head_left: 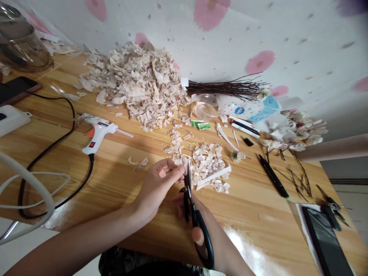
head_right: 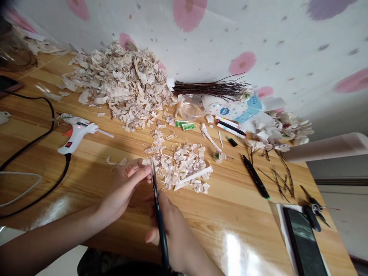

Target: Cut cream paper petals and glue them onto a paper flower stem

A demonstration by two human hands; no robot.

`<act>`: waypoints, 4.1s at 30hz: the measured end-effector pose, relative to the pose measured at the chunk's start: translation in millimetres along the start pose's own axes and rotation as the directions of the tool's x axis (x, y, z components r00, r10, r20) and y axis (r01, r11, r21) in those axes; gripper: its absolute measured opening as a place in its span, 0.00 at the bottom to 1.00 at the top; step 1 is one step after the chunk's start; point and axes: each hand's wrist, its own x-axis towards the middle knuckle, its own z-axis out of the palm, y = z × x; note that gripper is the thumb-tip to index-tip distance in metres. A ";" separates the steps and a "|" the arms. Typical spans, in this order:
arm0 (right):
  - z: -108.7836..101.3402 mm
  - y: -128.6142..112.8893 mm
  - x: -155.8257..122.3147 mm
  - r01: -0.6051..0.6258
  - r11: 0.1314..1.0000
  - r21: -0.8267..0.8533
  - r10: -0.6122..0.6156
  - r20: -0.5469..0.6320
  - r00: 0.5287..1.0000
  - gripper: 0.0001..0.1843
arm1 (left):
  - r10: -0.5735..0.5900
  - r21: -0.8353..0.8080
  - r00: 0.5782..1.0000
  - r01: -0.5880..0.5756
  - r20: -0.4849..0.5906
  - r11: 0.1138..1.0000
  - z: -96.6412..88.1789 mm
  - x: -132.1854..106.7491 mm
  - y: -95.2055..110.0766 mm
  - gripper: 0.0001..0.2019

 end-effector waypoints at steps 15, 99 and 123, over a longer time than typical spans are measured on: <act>-4.7 -1.8 0.3 -0.049 0.990 0.130 0.048 0.012 0.999 0.42 | 0.010 -0.033 0.999 -0.008 0.043 0.999 -1.6 2.6 4.3 0.08; -35.7 -11.3 -8.2 -0.106 0.992 -0.070 0.108 0.020 0.994 0.36 | -0.007 0.117 0.993 -0.007 0.119 0.993 -15.4 7.5 21.0 0.04; -34.2 -7.8 -11.5 -0.134 0.990 -0.030 0.136 0.075 0.988 0.40 | -0.058 0.133 0.985 0.037 0.160 0.990 -9.7 7.8 24.7 0.03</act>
